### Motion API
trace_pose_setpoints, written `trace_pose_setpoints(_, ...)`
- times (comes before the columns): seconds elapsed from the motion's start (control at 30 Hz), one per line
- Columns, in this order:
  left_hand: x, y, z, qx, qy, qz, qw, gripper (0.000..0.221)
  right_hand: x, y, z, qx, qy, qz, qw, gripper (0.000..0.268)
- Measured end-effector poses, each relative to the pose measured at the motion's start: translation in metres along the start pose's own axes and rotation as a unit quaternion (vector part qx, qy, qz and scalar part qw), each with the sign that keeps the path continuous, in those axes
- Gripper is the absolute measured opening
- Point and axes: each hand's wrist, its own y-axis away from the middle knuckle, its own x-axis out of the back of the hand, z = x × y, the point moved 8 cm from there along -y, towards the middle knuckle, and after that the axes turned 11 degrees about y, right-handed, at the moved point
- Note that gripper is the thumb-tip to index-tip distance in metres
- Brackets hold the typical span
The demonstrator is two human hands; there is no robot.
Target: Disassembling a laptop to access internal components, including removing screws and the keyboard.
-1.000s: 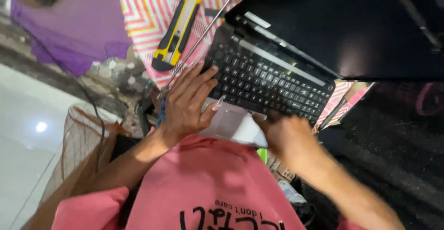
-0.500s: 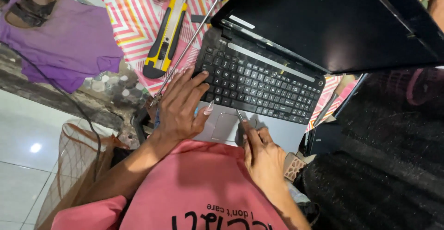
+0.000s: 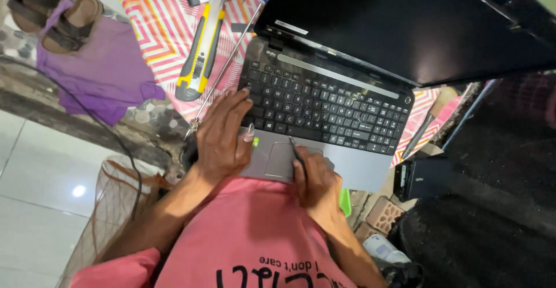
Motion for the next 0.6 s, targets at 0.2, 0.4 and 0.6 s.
trace_pose_setpoints(0.2,0.005,-0.004,-0.002,0.001,0.047,0.017,0.999,0.065,0.002,-0.026,-0.046,0.099,-0.025,0.044,0.994,0.031)
trace_pose_setpoints(0.4,0.012,-0.004,0.000,0.015,0.054,0.033,0.998,0.070,-0.001,-0.005,-0.004,0.088,-0.069,-0.014,0.994,0.032)
trace_pose_setpoints(0.6,0.011,0.003,-0.003,0.013,0.060,0.044,0.997,0.071,0.004,-0.007,0.026,0.098,0.053,-0.077,0.991,0.027)
